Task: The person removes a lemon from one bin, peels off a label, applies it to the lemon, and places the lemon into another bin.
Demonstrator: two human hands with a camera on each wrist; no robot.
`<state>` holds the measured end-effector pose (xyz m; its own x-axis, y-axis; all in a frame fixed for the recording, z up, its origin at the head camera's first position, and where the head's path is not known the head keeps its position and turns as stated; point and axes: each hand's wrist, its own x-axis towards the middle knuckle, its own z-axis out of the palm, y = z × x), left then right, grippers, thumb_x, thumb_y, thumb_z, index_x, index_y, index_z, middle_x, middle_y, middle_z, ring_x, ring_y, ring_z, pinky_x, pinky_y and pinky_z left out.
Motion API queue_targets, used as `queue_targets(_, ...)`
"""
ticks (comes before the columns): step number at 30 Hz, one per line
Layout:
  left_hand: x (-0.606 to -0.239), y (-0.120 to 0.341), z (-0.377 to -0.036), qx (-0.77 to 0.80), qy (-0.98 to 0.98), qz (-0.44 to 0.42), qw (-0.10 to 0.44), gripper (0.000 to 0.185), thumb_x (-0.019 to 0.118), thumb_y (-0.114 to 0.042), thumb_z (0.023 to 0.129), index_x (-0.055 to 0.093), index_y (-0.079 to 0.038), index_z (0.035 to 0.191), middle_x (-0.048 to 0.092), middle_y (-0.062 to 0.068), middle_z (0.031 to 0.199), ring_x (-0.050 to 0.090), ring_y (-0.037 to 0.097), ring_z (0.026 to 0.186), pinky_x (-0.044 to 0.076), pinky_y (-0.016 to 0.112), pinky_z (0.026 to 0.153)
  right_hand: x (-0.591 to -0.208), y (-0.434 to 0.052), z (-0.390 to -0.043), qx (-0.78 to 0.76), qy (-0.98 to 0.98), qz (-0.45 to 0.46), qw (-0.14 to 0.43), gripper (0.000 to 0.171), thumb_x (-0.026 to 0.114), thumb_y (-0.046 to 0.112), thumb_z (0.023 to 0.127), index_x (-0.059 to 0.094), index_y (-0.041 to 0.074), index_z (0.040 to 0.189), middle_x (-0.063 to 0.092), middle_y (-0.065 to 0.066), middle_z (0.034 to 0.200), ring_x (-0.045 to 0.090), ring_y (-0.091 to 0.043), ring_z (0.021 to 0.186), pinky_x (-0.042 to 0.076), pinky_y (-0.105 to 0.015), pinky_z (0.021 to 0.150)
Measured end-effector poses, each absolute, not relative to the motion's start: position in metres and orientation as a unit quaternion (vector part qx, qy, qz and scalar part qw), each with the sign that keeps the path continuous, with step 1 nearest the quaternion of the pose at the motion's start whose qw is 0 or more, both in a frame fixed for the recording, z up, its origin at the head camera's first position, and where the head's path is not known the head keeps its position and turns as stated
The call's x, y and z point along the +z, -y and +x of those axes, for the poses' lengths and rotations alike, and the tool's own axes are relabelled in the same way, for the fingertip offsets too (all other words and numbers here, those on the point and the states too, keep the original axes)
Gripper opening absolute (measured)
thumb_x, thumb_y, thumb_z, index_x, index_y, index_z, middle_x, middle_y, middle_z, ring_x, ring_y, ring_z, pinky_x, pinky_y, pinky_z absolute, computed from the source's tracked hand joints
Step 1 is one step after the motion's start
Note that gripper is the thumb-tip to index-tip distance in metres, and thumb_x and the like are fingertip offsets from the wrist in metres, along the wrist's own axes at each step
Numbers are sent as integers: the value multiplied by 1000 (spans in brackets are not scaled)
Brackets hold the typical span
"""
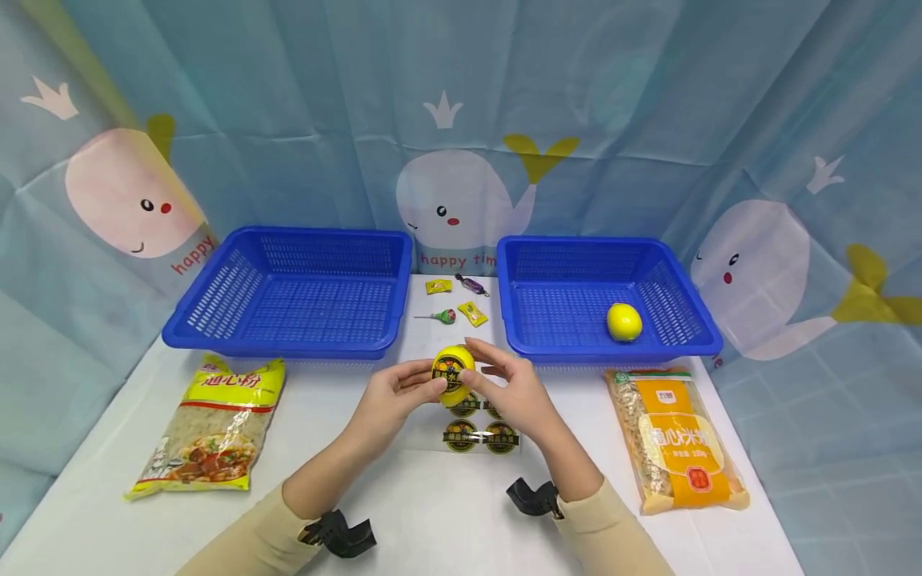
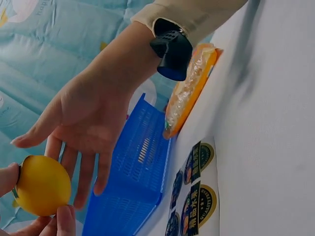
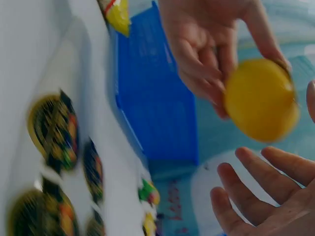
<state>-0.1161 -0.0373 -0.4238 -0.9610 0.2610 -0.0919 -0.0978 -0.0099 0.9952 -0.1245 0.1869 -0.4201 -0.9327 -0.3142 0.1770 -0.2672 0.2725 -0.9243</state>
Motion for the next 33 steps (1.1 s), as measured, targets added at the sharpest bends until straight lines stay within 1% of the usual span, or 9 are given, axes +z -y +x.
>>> queue_targets(8,-424,41,-116,723,-675,42,144,54,76,-16,90,57,-1,139,68,18,119,69,22,108,57,25,90,-400,-241,-135,-573,-804,-143,-66,47,64,11,99,54,5,144,62,-17,138,61,-16,127,49,-16,99)
queue_targets(15,-427,40,-117,711,-683,52,157,58,76,-23,91,55,-2,142,70,14,121,68,21,111,56,27,93,-385,-302,-138,-510,-850,-67,-113,49,66,20,99,54,11,146,62,-18,138,60,3,119,48,-8,92)
queue_targets(19,-426,38,-118,711,-686,45,152,56,77,-25,91,58,-3,138,70,13,121,67,20,110,56,27,93,-380,-339,-143,-453,-884,-16,-111,56,68,31,97,51,19,149,59,-14,143,57,3,122,44,-3,90)
queue_targets(21,-426,37,-119,710,-686,43,151,54,76,-24,91,59,-3,137,70,13,120,67,20,109,56,28,93,-378,-359,-146,-422,-902,17,-91,62,67,40,97,45,25,153,49,-13,153,53,-15,134,48,-19,101)
queue_targets(23,-425,36,-119,711,-686,40,152,54,76,-23,91,59,-2,137,70,13,119,67,19,109,56,28,93,-378,-378,-150,-400,-913,40,-72,68,65,46,96,39,27,156,35,-9,163,43,-34,142,43,-41,113)
queue_targets(26,-423,34,-119,711,-685,40,157,54,76,-23,91,59,-1,137,69,15,120,67,20,108,56,29,93,-380,-404,-155,-386,-918,74,-48,78,64,50,96,28,27,161,13,-3,170,25,-58,144,28,-76,106)
queue_targets(29,-422,34,-120,708,-686,41,160,55,76,-23,91,58,0,137,68,15,121,67,19,108,56,28,93,-384,-426,-156,-389,-915,103,-41,83,64,50,96,20,28,162,3,-3,171,14,-61,145,24,-81,104)
queue_targets(31,-421,33,-121,707,-687,43,161,55,75,-23,92,58,0,138,68,15,121,67,20,108,56,29,93,-387,-438,-157,-387,-913,129,-37,85,63,53,95,14,32,163,-1,-9,170,10,-62,145,24,-82,101)
queue_targets(33,-420,33,-122,706,-688,42,161,55,75,-24,92,58,0,137,68,15,120,67,20,107,57,29,93,-390,-446,-160,-385,-911,148,-34,89,61,55,95,10,30,163,-3,-16,169,9,-63,145,24,-82,100)
